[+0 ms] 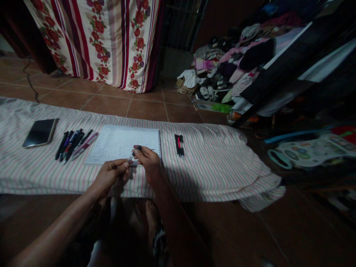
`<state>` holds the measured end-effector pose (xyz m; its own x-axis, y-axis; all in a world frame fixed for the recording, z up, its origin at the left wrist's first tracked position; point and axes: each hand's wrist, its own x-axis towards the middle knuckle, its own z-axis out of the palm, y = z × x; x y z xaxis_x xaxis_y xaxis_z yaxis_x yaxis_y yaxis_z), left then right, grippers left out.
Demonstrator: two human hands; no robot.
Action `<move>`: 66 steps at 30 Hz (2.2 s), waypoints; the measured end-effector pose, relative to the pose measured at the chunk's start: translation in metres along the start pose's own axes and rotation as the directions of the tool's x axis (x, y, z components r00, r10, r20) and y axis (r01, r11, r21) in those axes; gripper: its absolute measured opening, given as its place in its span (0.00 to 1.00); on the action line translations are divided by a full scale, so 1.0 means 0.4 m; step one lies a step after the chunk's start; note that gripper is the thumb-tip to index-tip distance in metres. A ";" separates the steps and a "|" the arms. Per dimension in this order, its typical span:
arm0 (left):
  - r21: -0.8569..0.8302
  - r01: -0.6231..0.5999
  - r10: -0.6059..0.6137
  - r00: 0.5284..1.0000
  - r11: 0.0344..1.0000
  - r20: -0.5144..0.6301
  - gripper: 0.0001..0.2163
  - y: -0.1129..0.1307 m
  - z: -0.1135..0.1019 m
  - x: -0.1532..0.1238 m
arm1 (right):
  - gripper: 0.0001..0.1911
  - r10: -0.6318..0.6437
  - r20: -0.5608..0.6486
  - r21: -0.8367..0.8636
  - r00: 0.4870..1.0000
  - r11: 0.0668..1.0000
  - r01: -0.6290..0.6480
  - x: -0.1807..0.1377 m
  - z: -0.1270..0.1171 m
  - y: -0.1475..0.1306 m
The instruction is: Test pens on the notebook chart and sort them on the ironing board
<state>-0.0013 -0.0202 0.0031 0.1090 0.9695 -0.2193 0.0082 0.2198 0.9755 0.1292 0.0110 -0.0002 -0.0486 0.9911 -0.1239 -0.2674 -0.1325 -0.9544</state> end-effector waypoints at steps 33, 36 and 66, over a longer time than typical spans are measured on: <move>-0.328 0.118 -0.140 0.989 0.937 -0.044 0.15 0.014 0.020 -0.013 | 0.11 -0.062 -0.050 -0.093 0.997 0.994 0.057 0.014 0.009 0.021; -0.320 0.121 -0.142 0.989 0.940 -0.041 0.15 0.004 0.013 -0.012 | 0.11 -0.062 -0.047 -0.063 0.997 0.996 0.059 0.013 0.015 0.021; -0.399 0.044 -0.072 0.996 0.916 -0.055 0.14 0.002 0.021 0.007 | 0.16 -0.121 -0.032 -0.098 0.992 0.988 0.118 0.014 0.017 0.007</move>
<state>0.0074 -0.0180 0.0035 0.0536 0.9557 -0.2895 -0.3842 0.2873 0.8774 0.1216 0.0163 -0.0017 0.0149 0.9998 -0.0157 -0.1756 -0.0128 -0.9844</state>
